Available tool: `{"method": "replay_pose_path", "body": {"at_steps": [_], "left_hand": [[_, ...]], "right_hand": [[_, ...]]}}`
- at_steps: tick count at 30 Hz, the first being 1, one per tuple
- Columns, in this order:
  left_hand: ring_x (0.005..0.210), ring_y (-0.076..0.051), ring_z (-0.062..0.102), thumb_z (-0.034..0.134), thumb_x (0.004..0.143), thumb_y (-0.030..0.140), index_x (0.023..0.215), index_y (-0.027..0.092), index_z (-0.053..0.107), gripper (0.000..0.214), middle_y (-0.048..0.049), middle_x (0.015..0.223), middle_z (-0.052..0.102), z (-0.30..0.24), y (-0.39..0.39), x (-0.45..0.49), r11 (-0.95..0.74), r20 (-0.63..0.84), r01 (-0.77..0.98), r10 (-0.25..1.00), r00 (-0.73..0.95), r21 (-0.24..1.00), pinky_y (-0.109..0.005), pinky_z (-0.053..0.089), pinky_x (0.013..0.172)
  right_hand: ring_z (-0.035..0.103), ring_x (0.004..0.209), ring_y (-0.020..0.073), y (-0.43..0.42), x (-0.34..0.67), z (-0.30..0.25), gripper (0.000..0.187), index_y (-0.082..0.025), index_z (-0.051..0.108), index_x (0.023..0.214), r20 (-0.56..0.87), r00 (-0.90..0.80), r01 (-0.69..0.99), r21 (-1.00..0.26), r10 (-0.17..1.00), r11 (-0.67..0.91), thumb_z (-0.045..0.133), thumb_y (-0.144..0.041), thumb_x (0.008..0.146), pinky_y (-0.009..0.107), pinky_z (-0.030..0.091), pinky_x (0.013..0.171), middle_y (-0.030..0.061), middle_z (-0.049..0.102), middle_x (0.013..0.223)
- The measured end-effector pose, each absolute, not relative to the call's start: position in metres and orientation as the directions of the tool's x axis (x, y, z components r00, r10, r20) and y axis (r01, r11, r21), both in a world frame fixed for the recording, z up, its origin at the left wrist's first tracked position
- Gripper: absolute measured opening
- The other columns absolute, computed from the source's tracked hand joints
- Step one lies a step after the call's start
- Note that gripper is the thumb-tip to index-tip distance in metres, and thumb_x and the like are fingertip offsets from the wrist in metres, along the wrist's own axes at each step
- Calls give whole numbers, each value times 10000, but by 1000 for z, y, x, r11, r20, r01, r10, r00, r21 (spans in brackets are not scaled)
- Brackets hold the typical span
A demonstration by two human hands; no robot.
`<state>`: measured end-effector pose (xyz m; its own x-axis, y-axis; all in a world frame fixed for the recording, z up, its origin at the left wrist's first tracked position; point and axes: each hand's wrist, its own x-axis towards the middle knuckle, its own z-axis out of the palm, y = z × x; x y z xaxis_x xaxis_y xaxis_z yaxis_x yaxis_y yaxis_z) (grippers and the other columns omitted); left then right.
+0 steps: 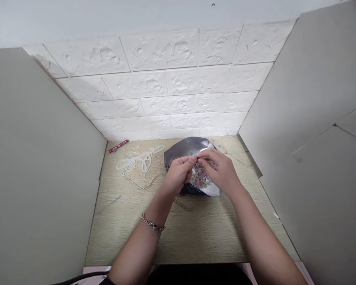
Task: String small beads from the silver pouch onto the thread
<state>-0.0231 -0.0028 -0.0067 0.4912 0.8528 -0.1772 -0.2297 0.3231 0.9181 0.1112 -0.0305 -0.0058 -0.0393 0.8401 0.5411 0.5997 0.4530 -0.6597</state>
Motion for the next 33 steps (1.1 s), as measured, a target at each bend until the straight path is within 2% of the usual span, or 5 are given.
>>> {"method": "replay_pose_path", "body": {"at_steps": [13, 24, 28, 31, 33], "left_hand": [[338, -11, 147, 588, 680, 448, 579, 157, 406, 358, 92, 422, 208, -10, -3, -23, 265, -124, -238, 869, 480, 935, -167, 80, 329], [346, -12, 157, 561, 716, 396, 629, 144, 460, 285, 81, 441, 238, -7, -2, -24, 306, -126, -230, 810, 573, 924, -172, 77, 338], [415, -46, 352, 570, 687, 338, 656, 122, 531, 222, 33, 492, 381, -7, -3, -25, 315, -74, -245, 738, 671, 917, -179, 247, 390], [499, -64, 422, 581, 653, 269, 614, 116, 546, 162, -10, 596, 482, -8, -5, -25, 285, -23, -250, 700, 713, 926, -200, 325, 486], [518, -67, 420, 567, 656, 243, 571, 120, 545, 151, -13, 602, 487, -8, -6, -25, 248, 28, -251, 657, 753, 935, -210, 330, 520]], "right_hand": [[554, 782, 107, -29, 111, -8, 122, -214, 611, 825, 572, -15, 590, -657, 820, 469, 495, -205, 788, 239, 442, 709, 1, 597, 843], [523, 734, 111, -34, 106, -6, 101, -176, 536, 762, 762, -14, 753, -418, 647, 508, 449, -171, 813, 245, 423, 667, 14, 572, 760], [500, 628, 85, -36, 104, 36, 100, -178, 513, 725, 799, 150, 669, -515, 582, 535, 462, -191, 809, 221, 411, 582, -8, 541, 673], [429, 482, 45, -38, 109, 87, 152, -166, 480, 688, 781, 337, 453, -624, 525, 637, 420, -192, 825, 192, 343, 454, -29, 473, 571], [401, 450, 41, -38, 117, 122, 126, -170, 469, 731, 824, 359, 310, -547, 437, 777, 392, -202, 825, 199, 313, 429, -53, 406, 527]]}}
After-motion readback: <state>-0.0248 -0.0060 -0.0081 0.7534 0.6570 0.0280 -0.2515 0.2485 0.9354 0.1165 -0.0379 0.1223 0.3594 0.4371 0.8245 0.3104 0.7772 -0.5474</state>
